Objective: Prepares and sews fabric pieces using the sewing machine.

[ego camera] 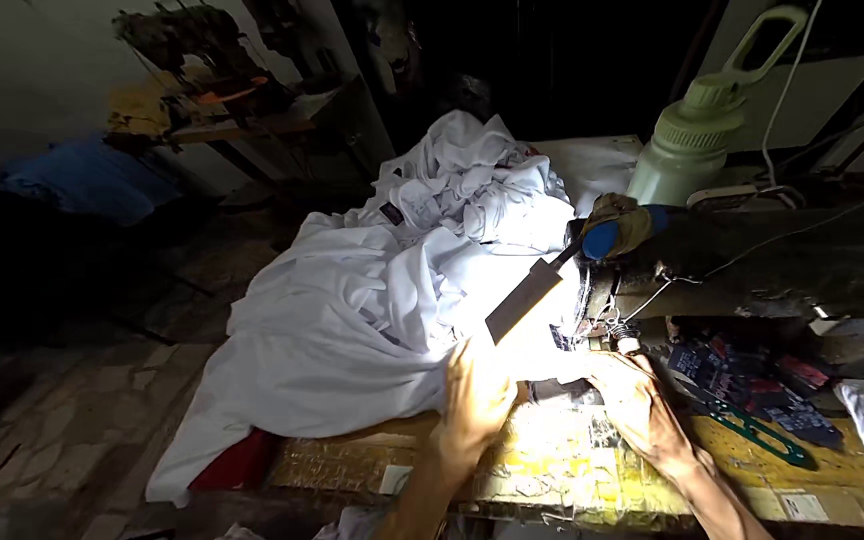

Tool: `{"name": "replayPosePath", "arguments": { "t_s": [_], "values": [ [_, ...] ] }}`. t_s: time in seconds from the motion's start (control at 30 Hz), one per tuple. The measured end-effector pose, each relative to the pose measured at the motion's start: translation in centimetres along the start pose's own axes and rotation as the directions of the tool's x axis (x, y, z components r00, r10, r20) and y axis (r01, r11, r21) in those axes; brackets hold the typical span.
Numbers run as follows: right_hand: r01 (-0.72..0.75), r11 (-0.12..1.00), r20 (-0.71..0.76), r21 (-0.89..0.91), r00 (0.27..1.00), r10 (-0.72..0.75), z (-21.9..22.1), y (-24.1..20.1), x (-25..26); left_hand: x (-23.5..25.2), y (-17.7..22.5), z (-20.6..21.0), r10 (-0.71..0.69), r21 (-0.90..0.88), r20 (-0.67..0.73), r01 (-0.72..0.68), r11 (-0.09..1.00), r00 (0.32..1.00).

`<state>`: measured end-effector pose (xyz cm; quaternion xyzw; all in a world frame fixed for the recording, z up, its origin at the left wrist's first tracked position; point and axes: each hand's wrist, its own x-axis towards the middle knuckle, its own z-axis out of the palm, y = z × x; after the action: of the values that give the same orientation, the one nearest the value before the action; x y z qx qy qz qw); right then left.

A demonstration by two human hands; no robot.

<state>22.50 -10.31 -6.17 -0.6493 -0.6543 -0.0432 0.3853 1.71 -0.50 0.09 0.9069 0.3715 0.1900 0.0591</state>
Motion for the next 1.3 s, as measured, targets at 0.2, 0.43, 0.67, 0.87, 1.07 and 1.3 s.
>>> {"name": "replayPosePath", "arguments": {
  "t_s": [0.2, 0.43, 0.67, 0.87, 1.07, 1.3],
  "values": [
    [-0.052, 0.998, -0.032, -0.029, 0.998, 0.051, 0.7, -1.8, 0.8, -5.0, 1.3, -5.3, 0.092, -0.139, -0.043, -0.097, 0.985, 0.995],
    [0.167, 0.964, -0.134, -0.208, 0.971, -0.197, -0.3, -6.5, -1.7, -3.9, -0.8, -4.4, 0.283, -0.419, 0.187, -0.185, 0.889, 0.941],
    [0.070, 0.990, 0.004, -0.122, 0.998, -0.070, -2.0, -4.3, -7.3, -1.8, -2.0, -6.1, 0.118, 0.074, 0.304, -0.147, 0.986, 0.945],
    [-0.006, 0.998, -0.008, -0.056, 1.000, 0.005, -1.8, -4.4, -7.4, -2.2, 3.5, 1.8, 0.213, -0.307, 0.091, -0.176, 0.935, 0.973],
    [-0.055, 0.998, 0.018, -0.007, 0.998, 0.055, -2.2, -4.5, -7.4, -1.3, 2.3, 3.8, 0.157, -0.325, 0.292, -0.057, 0.944, 0.944],
    [0.008, 0.997, 0.120, -0.074, 0.993, 0.001, -3.6, -5.6, -6.6, -2.4, 0.7, 4.3, 0.347, -0.585, 0.239, -0.150, 0.797, 0.907]
  ]
}}
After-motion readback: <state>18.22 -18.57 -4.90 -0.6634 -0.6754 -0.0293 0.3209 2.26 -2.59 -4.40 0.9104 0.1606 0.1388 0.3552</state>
